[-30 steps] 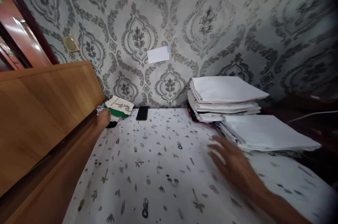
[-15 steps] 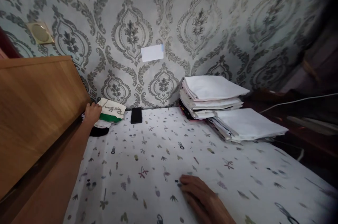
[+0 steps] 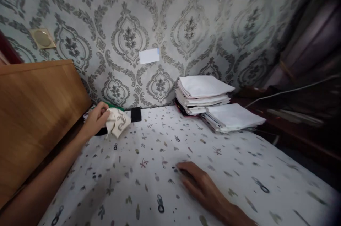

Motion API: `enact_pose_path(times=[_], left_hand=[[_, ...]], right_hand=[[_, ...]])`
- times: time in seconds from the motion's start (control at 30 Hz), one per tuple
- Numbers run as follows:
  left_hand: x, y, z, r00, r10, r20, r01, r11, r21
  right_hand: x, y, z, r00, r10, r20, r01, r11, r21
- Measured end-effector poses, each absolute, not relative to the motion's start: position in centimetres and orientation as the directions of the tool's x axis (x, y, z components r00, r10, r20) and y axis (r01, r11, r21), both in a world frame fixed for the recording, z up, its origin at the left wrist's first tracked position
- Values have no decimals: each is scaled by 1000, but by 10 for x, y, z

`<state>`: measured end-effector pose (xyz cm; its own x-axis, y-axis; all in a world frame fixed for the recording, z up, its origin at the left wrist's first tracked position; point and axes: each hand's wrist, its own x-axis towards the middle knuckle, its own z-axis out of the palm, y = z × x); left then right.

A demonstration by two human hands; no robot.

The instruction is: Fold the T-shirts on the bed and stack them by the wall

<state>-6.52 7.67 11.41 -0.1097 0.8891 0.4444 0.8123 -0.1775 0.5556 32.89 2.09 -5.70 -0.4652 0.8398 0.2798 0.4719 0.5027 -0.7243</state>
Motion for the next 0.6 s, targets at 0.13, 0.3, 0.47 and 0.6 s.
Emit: enact_pose_path(times=[0.13,0.3,0.47,0.6], left_hand=[[6,12,105,-9,981,192,504,-162,849],[91,-37,80,223,972,-69,243,14,970],[134,-56,68,320,946,46,291,-144,946],[142,-68,57,307,943,128,383,-246,890]], right_hand=[[322,-3,-40,-499,832,241,355,450,-819],[302,-36,-2,-564,755,333,74,448,-891],[300,-53,10,-383,875,298,-23,313,-949],[309,-59,2,-311,911,270,-108,249,-963]])
